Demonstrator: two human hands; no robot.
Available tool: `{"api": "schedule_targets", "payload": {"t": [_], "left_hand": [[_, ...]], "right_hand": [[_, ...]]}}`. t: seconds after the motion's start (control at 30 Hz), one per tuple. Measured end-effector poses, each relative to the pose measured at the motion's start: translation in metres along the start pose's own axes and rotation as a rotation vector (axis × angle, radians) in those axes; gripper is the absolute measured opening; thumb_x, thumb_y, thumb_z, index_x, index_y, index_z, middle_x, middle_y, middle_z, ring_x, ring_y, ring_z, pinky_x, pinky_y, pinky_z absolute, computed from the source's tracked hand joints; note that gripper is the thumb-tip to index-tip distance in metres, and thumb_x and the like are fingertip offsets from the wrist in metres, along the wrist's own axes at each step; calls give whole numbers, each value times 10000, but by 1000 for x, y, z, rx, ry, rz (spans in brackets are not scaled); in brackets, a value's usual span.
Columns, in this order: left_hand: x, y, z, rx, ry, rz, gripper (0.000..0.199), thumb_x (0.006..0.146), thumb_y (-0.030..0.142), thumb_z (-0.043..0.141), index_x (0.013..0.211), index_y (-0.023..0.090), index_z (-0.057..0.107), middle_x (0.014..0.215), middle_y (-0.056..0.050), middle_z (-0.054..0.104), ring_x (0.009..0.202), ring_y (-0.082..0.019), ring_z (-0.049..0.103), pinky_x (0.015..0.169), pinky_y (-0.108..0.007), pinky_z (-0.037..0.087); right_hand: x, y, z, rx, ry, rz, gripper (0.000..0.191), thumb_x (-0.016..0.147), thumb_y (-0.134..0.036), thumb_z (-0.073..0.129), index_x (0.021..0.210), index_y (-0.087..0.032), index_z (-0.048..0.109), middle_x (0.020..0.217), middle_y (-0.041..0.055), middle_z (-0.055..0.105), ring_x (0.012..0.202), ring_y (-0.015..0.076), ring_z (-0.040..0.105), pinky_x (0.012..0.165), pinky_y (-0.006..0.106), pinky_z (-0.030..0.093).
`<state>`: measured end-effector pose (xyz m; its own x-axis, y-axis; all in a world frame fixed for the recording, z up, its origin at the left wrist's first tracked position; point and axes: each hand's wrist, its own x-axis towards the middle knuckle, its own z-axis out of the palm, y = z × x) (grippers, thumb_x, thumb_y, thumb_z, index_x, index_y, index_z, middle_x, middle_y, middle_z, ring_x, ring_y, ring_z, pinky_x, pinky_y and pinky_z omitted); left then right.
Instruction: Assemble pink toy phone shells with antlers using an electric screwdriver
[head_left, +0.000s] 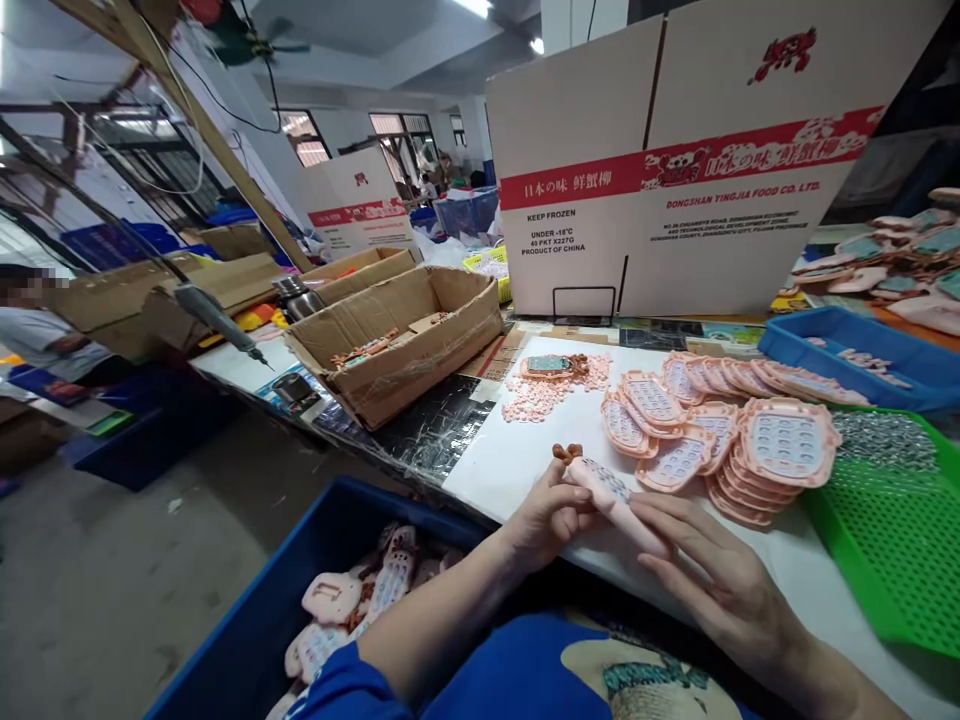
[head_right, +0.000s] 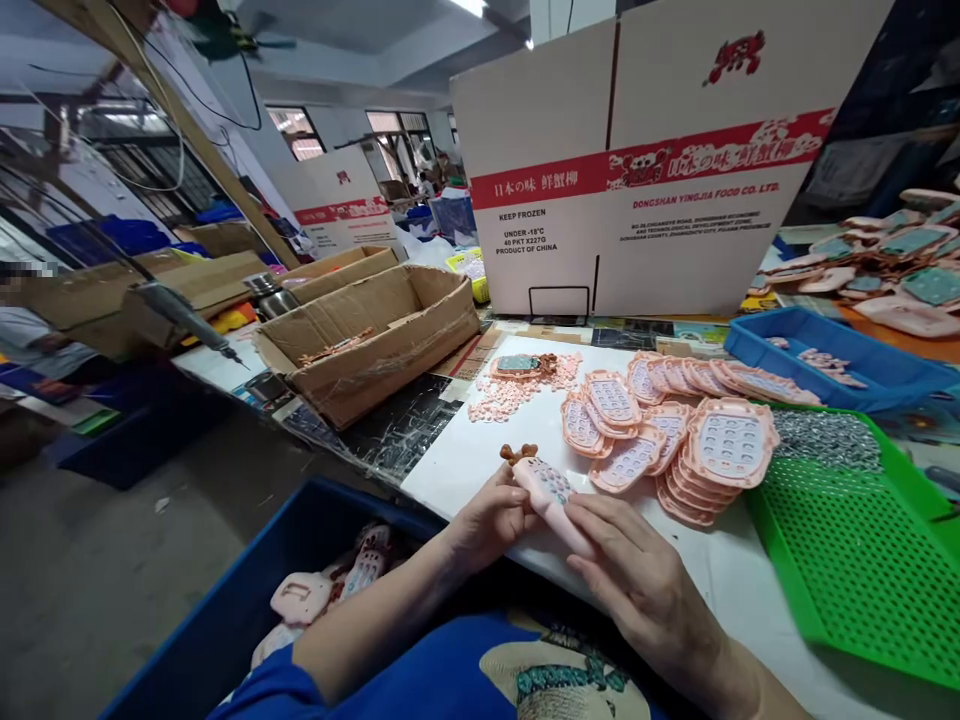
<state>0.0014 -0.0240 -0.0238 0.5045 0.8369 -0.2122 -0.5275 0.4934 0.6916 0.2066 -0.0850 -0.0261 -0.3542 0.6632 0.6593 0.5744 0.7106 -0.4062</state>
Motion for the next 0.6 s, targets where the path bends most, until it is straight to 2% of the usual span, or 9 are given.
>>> {"api": "schedule_targets", "payload": {"t": [0.17, 0.33, 0.47, 0.6], "left_hand": [[1, -6, 3, -14, -23, 20, 592, 584, 170, 793, 1137, 185, 584, 1037, -62, 706, 913, -194, 679, 839, -322, 516], [1, -12, 7, -16, -45, 55, 513, 579, 148, 750, 1080, 166, 641, 939, -45, 710, 865, -176, 662, 832, -305, 499], [-3, -16, 9, 6, -28, 52, 731, 552, 129, 757, 1258, 205, 586, 983, -41, 705, 880, -196, 660, 848, -330, 488], [-8, -21, 11, 36, 27, 93, 974, 469, 31, 738, 1384, 246, 482, 1089, -33, 667, 970, -195, 633, 889, -313, 458]], "right_hand": [[-5, -1, -4, -21, -18, -10, 357, 984, -203, 566, 1341, -189, 587, 1292, 82, 638, 1226, 155, 611, 1067, 211, 498], [-10, -1, -4, -26, 28, -7, 330, 984, -201, 564, 1310, -193, 609, 1284, 79, 635, 1212, 144, 617, 1066, 196, 490], [-11, -2, -2, 5, 45, 7, 296, 990, -209, 560, 1279, -210, 627, 1254, 74, 639, 1183, 142, 628, 1041, 204, 510], [-8, -6, 2, 44, 90, 18, 194, 990, -182, 556, 1150, -220, 658, 1137, 54, 672, 1095, 122, 659, 971, 182, 542]]}}
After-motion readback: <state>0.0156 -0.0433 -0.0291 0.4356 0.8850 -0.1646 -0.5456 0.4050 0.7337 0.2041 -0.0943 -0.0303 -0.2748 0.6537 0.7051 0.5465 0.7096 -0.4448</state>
